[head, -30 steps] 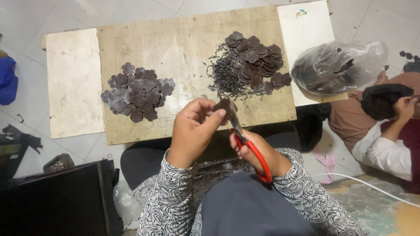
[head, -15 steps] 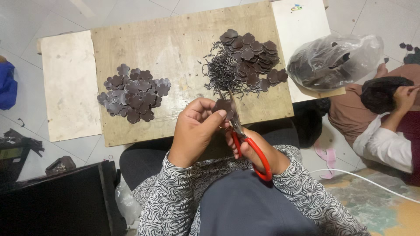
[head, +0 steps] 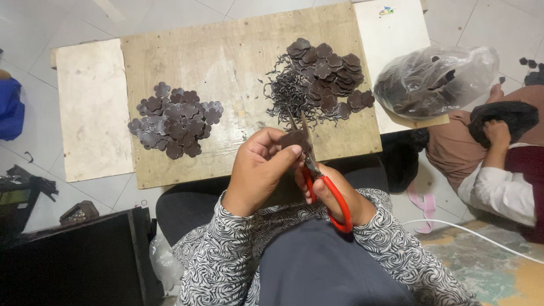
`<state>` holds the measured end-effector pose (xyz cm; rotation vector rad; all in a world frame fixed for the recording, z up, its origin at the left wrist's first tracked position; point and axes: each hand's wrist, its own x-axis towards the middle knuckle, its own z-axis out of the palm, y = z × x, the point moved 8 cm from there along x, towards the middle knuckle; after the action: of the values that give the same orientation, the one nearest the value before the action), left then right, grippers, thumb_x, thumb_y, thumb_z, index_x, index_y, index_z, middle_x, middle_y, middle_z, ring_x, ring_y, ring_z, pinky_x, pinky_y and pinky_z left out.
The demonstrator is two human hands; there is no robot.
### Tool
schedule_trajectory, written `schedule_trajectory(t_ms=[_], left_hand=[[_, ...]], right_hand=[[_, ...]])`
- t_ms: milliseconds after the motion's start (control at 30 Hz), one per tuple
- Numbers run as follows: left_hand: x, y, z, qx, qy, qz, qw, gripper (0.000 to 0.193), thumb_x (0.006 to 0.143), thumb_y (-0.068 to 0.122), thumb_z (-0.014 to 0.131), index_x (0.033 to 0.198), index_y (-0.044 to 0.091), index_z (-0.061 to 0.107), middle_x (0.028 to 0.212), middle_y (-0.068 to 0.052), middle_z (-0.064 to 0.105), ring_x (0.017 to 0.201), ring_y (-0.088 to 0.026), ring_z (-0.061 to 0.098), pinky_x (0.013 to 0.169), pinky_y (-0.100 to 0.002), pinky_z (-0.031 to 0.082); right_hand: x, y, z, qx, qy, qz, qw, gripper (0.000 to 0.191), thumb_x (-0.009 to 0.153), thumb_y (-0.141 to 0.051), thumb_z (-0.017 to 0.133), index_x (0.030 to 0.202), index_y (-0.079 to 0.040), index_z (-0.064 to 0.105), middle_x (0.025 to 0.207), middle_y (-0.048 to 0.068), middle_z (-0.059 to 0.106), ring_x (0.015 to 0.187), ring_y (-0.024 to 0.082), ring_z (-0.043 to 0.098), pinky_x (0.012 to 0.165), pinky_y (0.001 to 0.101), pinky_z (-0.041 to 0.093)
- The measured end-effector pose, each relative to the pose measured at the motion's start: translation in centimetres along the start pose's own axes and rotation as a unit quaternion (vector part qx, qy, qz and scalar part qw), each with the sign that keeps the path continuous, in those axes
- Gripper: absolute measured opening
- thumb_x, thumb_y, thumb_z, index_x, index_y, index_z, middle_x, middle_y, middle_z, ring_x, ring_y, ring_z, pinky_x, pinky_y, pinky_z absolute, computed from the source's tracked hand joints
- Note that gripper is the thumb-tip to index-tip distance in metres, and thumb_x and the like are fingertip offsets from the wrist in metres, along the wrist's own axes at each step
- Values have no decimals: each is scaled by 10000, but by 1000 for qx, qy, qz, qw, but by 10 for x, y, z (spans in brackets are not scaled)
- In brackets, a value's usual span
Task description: The person uses red-handled scissors to trim the edges of dark brown flower-shaped pieces. They hold each piece in the left hand and cut with the right hand, placing finished pieces on a wooden board. A second person is visible in the background working with similar materials.
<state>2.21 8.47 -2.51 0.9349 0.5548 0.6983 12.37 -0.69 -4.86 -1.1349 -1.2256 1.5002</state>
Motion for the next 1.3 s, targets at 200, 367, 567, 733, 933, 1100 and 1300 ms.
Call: schedule_trajectory(t_ms=[200,367,567,733,933,1100,1300], left_hand=[[2,-2,-1,3,31,7,1000,85,991,44,646,1052,-13,629,900,-51,713,816,-97,675,768,-248,570],[3,-2,-2,12,45,11,999,91,993,45,660,1058,-13,632,927,-53,706,844,-95,665,796,-252,562],[3,5,-7,3,67,48,997,88,981,28,662,1049,-7,619,944,-57,706,858,-106,673,807,-256,567],[1,-2,-9,-21,81,23,996,82,975,13,665,1031,-7,608,932,-74,716,832,-108,674,777,-252,554],[2,-3,-7,-16,65,24,997,100,968,8,674,1036,-9,603,942,-77,722,843,-100,683,787,-245,557],[2,-3,-8,-10,72,29,997,95,971,9,673,1025,-7,597,937,-81,728,847,-104,693,797,-248,566],[3,-5,-7,-23,78,30,996,92,971,8,671,1021,-7,595,941,-82,726,853,-104,693,792,-246,565]], right_hand=[[1,-6,1,5,-14,-20,1000,813,950,-807,428,1079,-12,539,918,24,516,802,109,518,726,253,487],[0,0,-1,19,-5,13,1000,795,945,-792,434,1064,-15,551,876,22,523,764,103,516,703,250,491],[-1,-1,-1,22,-5,17,1000,779,942,-771,472,1105,-13,547,898,24,521,783,99,509,722,253,494],[-1,-5,4,31,-15,-3,999,789,942,-779,462,1146,-21,537,950,21,535,827,93,517,747,249,495],[-3,5,-1,29,6,28,999,773,942,-768,452,1102,-19,559,892,21,532,769,92,516,693,242,494],[-2,10,-3,29,38,16,999,695,981,-707,467,1043,-20,554,852,10,499,735,85,489,660,231,465],[-3,9,0,44,64,2,997,536,1019,-590,508,976,-56,508,808,-17,454,689,71,442,600,224,419]])
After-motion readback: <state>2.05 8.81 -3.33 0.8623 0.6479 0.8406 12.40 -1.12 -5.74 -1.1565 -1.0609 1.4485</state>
